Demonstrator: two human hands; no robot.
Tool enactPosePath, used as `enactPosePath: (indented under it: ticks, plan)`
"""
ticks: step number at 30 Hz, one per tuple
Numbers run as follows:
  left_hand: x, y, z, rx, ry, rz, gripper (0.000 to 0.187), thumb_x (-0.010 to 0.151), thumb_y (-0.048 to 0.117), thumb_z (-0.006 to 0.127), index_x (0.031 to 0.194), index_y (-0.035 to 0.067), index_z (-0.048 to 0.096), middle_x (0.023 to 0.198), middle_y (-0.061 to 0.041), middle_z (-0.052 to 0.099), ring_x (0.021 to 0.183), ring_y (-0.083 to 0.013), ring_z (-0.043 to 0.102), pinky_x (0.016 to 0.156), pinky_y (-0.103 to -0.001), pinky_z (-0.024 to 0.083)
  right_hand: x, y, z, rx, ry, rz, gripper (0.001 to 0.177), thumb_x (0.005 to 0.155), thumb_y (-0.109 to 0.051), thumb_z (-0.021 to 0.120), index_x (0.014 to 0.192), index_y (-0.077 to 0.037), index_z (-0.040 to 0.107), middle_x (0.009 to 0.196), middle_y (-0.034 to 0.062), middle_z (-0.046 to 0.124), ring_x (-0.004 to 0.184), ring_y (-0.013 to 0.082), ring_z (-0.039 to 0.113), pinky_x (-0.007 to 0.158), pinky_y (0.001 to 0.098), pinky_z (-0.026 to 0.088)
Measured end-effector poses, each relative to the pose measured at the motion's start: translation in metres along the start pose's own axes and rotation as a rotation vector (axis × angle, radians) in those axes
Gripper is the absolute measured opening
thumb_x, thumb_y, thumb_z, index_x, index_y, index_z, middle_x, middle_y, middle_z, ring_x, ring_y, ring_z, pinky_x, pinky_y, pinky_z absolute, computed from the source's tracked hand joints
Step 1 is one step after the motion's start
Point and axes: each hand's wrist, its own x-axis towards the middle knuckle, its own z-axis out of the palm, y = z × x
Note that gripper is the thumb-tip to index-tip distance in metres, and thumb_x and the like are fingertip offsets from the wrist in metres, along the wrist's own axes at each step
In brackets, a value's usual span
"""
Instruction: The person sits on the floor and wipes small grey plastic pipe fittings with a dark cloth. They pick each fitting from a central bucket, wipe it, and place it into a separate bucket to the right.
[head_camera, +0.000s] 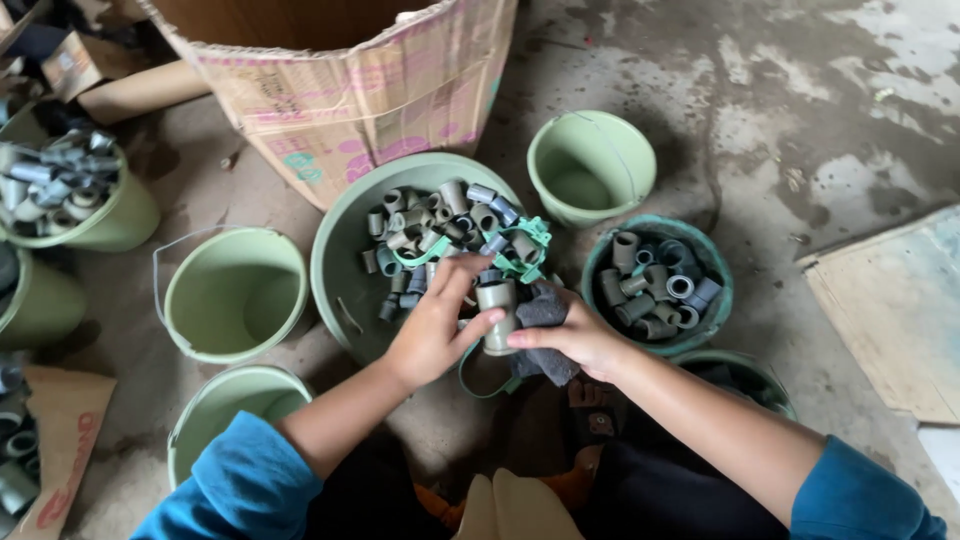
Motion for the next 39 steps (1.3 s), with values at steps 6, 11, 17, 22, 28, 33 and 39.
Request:
enactPosePath:
  ticks: [6, 11, 17, 22, 28, 33, 39]
  plan:
    - [0.033, -0.022, 0.093, -0.231, -0.037, -0.422, 0.042, 0.101, 0.033, 0.064, 0.122, 0.002, 0.044, 0.112, -0.024, 0.067, 0.101, -0.0449, 0.071, 0.079, -0.05, 0.061, 0.01, 0.013, -0.06, -0.231, 0.441, 0.0, 0.052, 0.058, -0.025, 0.099, 0.099, -0.013, 0.07, 0.089, 0.0063, 0.068, 0.092, 0.0284, 0.069, 0.077, 0.0401, 0.051]
    - [0.086, -0.081, 0.189, -0.491, -0.021, -0.562, 0.044, 0.1, 0.034, 0.068, 0.124, 0.005, 0.045, 0.122, -0.024, 0.065, 0.113, -0.038, 0.068, 0.086, -0.044, 0.06, 0.021, 0.033, -0.14, -0.48, 0.67, 0.022, 0.058, 0.058, -0.037, 0.097, 0.106, -0.017, 0.071, 0.1, 0.0061, 0.073, 0.106, 0.0308, 0.069, 0.086, 0.0411, 0.052]
    - [0.124, -0.129, 0.281, -0.523, -0.119, -0.638, 0.048, 0.102, 0.043, 0.064, 0.132, 0.009, 0.046, 0.123, -0.019, 0.066, 0.111, -0.0288, 0.067, 0.084, -0.039, 0.061, 0.021, 0.055, -0.227, -0.518, 0.902, 0.018, 0.05, 0.064, -0.032, 0.091, 0.108, -0.021, 0.072, 0.104, 0.0062, 0.074, 0.111, 0.0309, 0.068, 0.087, 0.0422, 0.052]
    - [0.138, -0.119, 0.304, -0.07, -0.268, -0.501, 0.043, 0.105, 0.038, 0.058, 0.131, 0.01, 0.039, 0.12, -0.019, 0.066, 0.111, -0.0362, 0.07, 0.085, -0.047, 0.061, 0.015, 0.057, -0.26, -0.138, 1.161, -0.035, 0.047, 0.067, -0.027, 0.093, 0.105, -0.013, 0.07, 0.099, 0.0094, 0.072, 0.104, 0.0263, 0.069, 0.082, 0.0395, 0.053]
    - [0.169, -0.16, 0.365, 0.605, -0.265, -0.147, 0.039, 0.1, 0.041, 0.061, 0.123, 0.013, 0.047, 0.117, -0.011, 0.062, 0.121, -0.0316, 0.058, 0.1, -0.048, 0.048, 0.003, 0.081, -0.286, 0.152, 1.268, 0.048, 0.051, 0.065, -0.028, 0.095, 0.108, -0.013, 0.071, 0.099, 0.0127, 0.07, 0.097, 0.0257, 0.069, 0.065, 0.0428, 0.056]
    - [0.197, -0.2, 0.42, 0.947, 0.053, -0.049, 0.047, 0.082, 0.05, 0.07, 0.105, 0.015, 0.052, 0.099, -0.006, 0.063, 0.097, -0.0261, 0.059, 0.086, -0.045, 0.041, -0.006, 0.079, -0.291, 0.201, 1.268, 0.073, 0.053, 0.063, -0.03, 0.096, 0.107, -0.012, 0.071, 0.099, 0.0147, 0.069, 0.098, 0.0269, 0.067, 0.065, 0.0409, 0.054]
    - [0.201, -0.194, 0.43, 0.915, -0.022, -0.12, 0.048, 0.084, 0.051, 0.068, 0.11, 0.015, 0.051, 0.108, -0.007, 0.057, 0.107, -0.0274, 0.051, 0.092, -0.048, 0.036, -0.008, 0.084, -0.295, 0.238, 1.224, 0.09, 0.05, 0.065, -0.029, 0.096, 0.104, -0.012, 0.071, 0.095, 0.0139, 0.068, 0.093, 0.0263, 0.067, 0.059, 0.041, 0.054]
